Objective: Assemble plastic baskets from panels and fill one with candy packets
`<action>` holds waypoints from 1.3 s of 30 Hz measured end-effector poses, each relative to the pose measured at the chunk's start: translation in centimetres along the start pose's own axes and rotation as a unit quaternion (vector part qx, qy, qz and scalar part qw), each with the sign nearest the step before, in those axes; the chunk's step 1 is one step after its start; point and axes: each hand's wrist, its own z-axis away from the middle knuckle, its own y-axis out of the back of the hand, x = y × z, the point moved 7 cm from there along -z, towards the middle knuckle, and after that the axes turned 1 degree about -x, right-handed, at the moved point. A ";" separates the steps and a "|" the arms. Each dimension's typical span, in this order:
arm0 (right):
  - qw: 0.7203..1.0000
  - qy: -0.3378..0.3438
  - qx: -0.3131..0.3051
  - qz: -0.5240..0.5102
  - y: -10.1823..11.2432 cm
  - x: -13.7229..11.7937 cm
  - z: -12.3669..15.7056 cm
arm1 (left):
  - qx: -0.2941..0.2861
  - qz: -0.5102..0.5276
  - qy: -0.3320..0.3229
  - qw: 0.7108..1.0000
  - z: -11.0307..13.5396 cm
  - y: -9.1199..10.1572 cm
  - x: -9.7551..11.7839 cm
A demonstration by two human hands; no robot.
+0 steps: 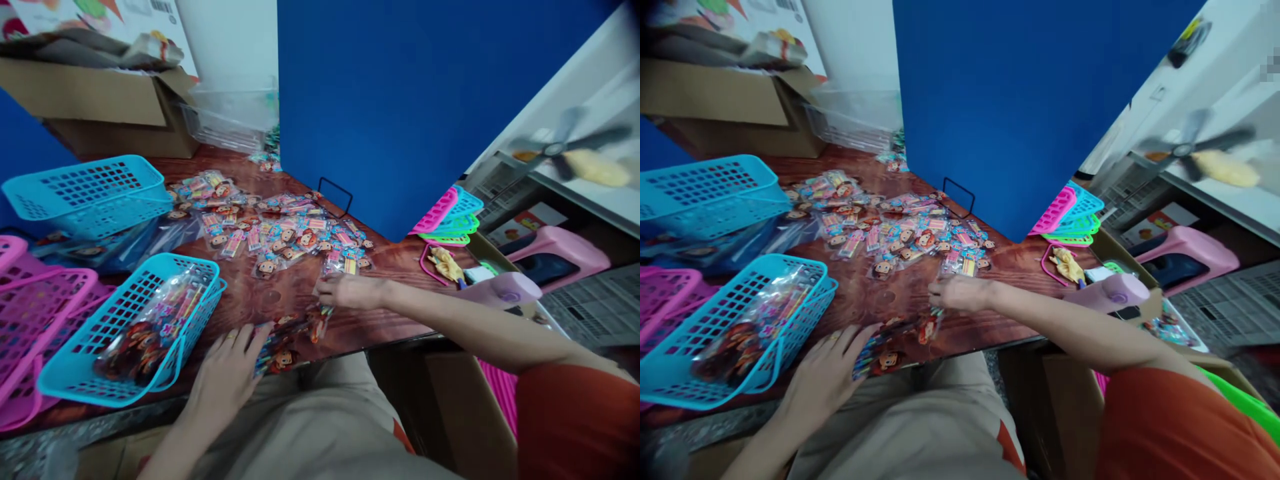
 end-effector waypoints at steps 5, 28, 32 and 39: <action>0.867 -0.239 0.340 -0.276 2.3 8.7 5.8 | 0.002 0.001 -0.004 1.000 -0.1 -0.1 0.0; 0.948 -0.185 0.201 -0.166 -1.1 6.3 5.2 | -0.002 -0.006 -0.005 1.000 -0.4 0.0 -0.1; 0.971 -0.155 0.124 -0.137 -2.0 2.8 2.7 | 0.015 -0.001 -0.025 1.000 0.3 0.1 0.2; 0.965 -0.134 0.082 -0.208 -0.5 0.4 2.7 | 0.013 0.016 -0.023 1.000 0.8 0.1 0.2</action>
